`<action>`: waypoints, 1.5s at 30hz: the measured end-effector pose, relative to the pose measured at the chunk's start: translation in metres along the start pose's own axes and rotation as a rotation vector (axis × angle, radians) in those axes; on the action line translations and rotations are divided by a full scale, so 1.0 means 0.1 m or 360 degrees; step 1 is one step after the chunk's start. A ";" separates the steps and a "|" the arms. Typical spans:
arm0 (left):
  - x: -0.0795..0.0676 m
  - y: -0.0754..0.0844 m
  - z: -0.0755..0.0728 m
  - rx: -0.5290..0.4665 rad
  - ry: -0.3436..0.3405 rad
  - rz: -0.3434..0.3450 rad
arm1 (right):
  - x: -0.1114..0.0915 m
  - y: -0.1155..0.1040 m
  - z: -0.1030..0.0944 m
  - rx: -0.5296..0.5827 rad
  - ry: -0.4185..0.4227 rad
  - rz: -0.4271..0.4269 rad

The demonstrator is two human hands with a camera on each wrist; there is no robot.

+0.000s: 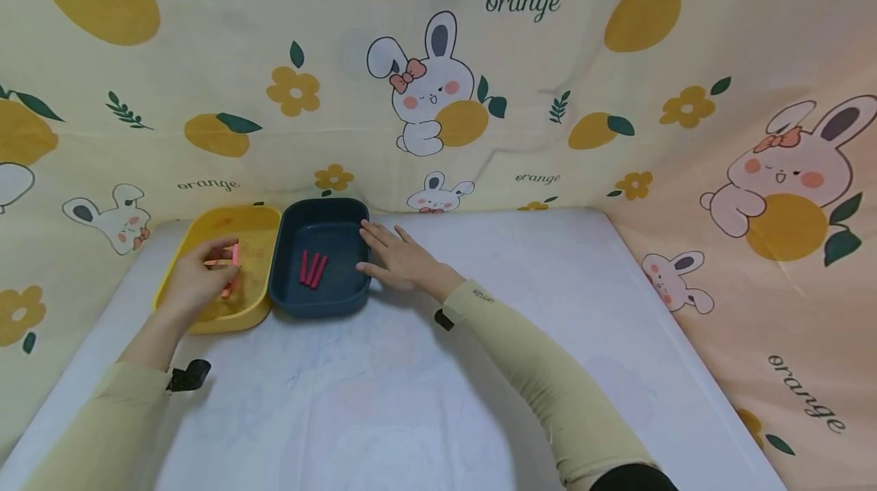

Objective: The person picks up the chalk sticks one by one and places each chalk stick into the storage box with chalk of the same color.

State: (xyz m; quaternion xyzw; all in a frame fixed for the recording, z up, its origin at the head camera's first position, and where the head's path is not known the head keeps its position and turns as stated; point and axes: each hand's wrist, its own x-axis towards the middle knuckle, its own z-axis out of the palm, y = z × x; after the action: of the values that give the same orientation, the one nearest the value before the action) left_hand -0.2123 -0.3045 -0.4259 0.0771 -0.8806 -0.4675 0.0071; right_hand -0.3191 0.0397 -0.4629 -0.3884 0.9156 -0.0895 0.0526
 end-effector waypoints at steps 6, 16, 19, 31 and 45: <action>0.10 -0.07 0.03 0.0025 -0.0138 -0.0033 | -0.02 -0.01 0.00 0.0008 0.0018 -0.0008; 0.20 -0.11 0.07 0.0203 -0.0211 0.0011 | -0.03 -0.05 -0.01 -0.0009 0.0006 -0.0002; 0.22 -0.14 0.09 0.0207 -0.0221 -0.0007 | -0.03 -0.06 -0.02 -0.0004 0.0001 0.0001; 0.28 -0.24 0.10 0.0397 -0.0220 0.0006 | -0.04 -0.09 -0.01 -0.0002 0.0016 -0.0011; 0.27 -0.24 0.12 0.0480 -0.0185 0.0016 | -0.02 -0.06 0.02 0.0018 0.0001 0.0005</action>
State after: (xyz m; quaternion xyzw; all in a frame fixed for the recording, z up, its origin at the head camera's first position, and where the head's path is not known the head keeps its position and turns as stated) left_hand -0.2369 -0.3111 -0.4538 0.0458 -0.9401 -0.3337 -0.0532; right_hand -0.3134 0.0370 -0.4633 -0.3867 0.9157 -0.0946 0.0547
